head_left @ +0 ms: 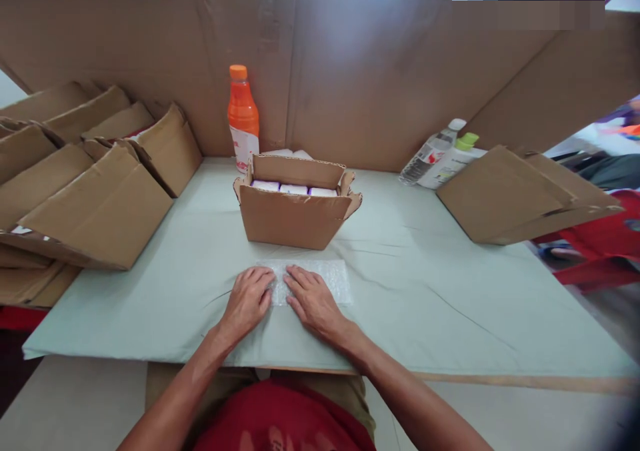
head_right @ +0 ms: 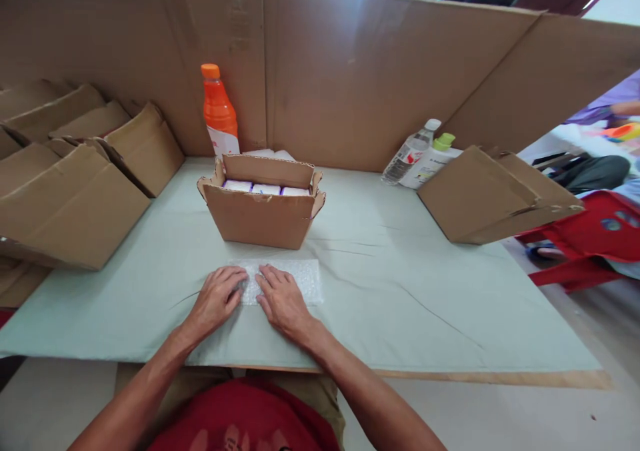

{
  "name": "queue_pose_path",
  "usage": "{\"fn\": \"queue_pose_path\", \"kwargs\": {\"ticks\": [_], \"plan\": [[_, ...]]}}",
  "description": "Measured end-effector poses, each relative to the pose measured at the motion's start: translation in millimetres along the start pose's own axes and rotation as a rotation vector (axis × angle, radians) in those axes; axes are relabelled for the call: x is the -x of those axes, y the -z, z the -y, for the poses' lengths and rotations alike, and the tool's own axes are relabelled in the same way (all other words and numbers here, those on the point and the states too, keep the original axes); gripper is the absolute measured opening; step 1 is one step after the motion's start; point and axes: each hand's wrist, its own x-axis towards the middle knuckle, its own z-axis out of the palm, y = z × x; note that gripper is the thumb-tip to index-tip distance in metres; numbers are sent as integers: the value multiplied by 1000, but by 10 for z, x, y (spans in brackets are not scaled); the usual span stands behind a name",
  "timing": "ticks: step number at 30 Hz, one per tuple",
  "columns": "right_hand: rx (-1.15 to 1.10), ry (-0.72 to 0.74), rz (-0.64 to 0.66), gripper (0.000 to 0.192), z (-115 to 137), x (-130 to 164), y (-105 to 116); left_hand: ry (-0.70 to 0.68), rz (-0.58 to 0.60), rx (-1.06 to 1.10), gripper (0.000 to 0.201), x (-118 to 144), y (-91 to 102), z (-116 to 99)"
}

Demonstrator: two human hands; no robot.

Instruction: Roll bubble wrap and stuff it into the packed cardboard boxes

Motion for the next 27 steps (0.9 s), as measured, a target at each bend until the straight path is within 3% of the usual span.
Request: {"fn": "queue_pose_path", "kwargs": {"ticks": [4,10,13,17,22,27], "plan": [[111,-129,-80,45,-373,423,96,-4,3,-32,40,64,-4,80],[255,-409,-315,42,-858,961,310,-27,-17,29,38,82,-35,135],[250,-434,-353,40,-893,947,337,-25,-144,55,34,121,-46,149],[241,-420,-311,42,-815,703,292,131,-332,-38,36,151,-22,125],[137,-366,-332,27,-702,468,215,207,-288,-101,45,106,-63,46],[-186,-424,-376,18,-612,528,262,214,-336,90,47,119,-169,-79]]}}
